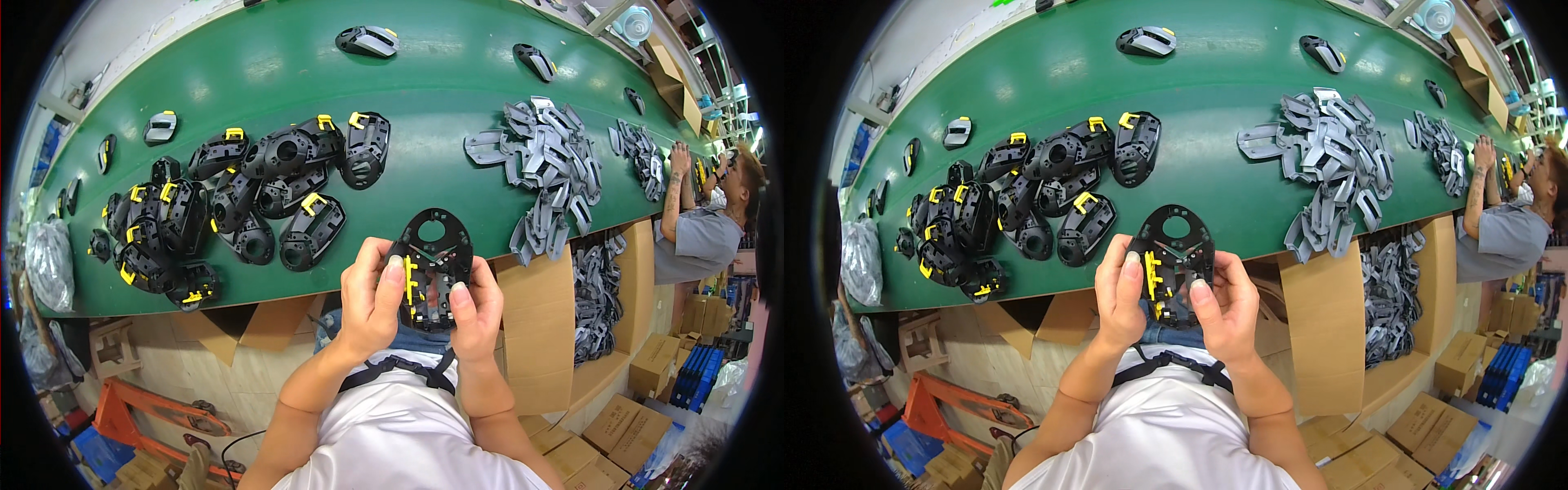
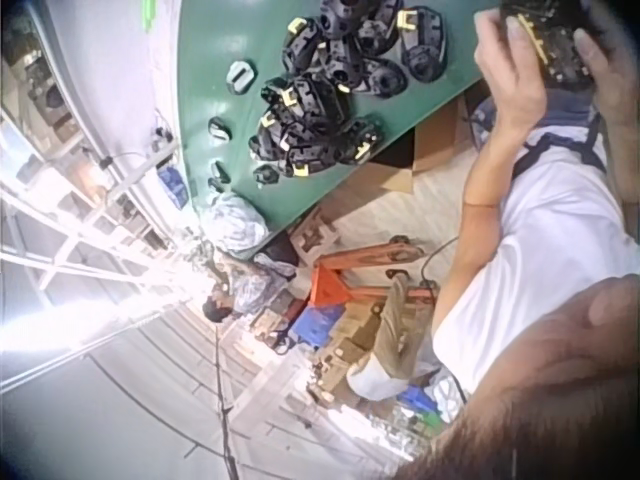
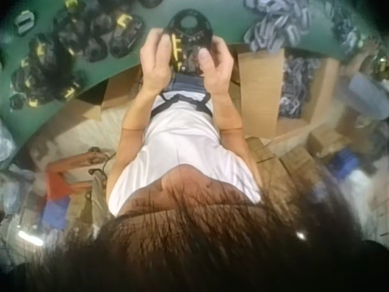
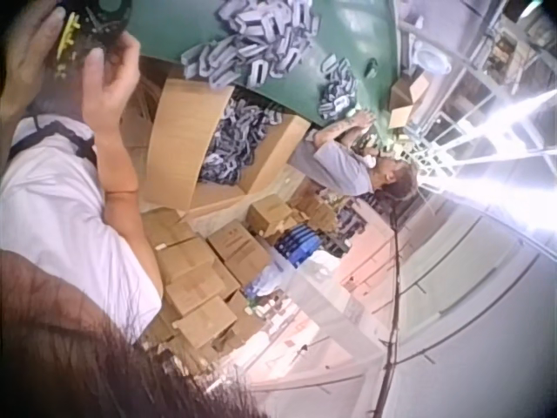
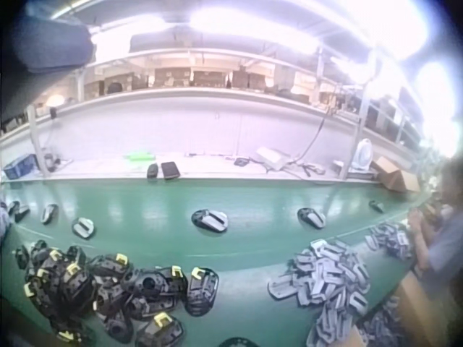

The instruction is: The person assembles plastic housings by hand, inserting yellow clips and snapping grey brackets together.

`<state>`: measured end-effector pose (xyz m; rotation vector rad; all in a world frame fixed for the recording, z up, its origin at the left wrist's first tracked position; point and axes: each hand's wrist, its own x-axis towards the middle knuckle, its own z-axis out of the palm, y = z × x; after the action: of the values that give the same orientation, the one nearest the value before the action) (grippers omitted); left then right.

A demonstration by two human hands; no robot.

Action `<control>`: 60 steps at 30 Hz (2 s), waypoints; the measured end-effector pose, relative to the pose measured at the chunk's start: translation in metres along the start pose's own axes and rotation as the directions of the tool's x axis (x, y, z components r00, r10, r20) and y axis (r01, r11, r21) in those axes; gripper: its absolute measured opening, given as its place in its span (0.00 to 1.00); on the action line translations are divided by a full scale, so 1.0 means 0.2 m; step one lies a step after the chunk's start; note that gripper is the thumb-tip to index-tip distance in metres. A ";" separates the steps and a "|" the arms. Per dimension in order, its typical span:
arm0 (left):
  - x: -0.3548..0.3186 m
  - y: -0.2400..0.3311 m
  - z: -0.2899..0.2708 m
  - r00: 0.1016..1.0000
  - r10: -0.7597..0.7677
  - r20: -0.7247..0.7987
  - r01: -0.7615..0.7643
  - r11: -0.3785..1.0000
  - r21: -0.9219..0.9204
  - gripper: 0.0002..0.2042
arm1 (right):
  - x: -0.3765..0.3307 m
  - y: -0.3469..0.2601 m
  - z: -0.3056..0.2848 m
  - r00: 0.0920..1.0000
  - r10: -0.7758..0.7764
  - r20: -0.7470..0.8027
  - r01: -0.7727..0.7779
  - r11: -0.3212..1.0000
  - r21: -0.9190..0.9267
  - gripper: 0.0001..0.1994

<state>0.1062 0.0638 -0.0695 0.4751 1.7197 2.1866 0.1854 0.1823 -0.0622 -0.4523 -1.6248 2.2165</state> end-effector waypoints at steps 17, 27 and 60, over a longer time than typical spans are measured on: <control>-0.02 -0.03 -0.01 0.998 0.041 -0.039 -0.039 0.999 0.038 0.17 | 0.02 -0.06 -0.02 0.980 0.093 0.175 -0.058 0.979 -0.193 0.20; -0.04 0.01 0.04 0.994 0.011 -0.106 -0.029 0.986 -0.167 0.17 | 0.01 0.00 0.00 0.987 -0.006 0.158 0.000 0.999 0.035 0.23; -0.03 -0.08 -0.22 0.996 -0.041 -0.076 0.061 0.958 0.279 0.16 | 0.40 0.06 -0.14 0.985 -0.050 0.163 0.122 0.874 -0.471 0.17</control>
<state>0.0922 0.0257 -0.0951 0.4204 2.0700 1.9513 0.1267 0.2392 -0.0852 -0.3362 -2.2382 1.8002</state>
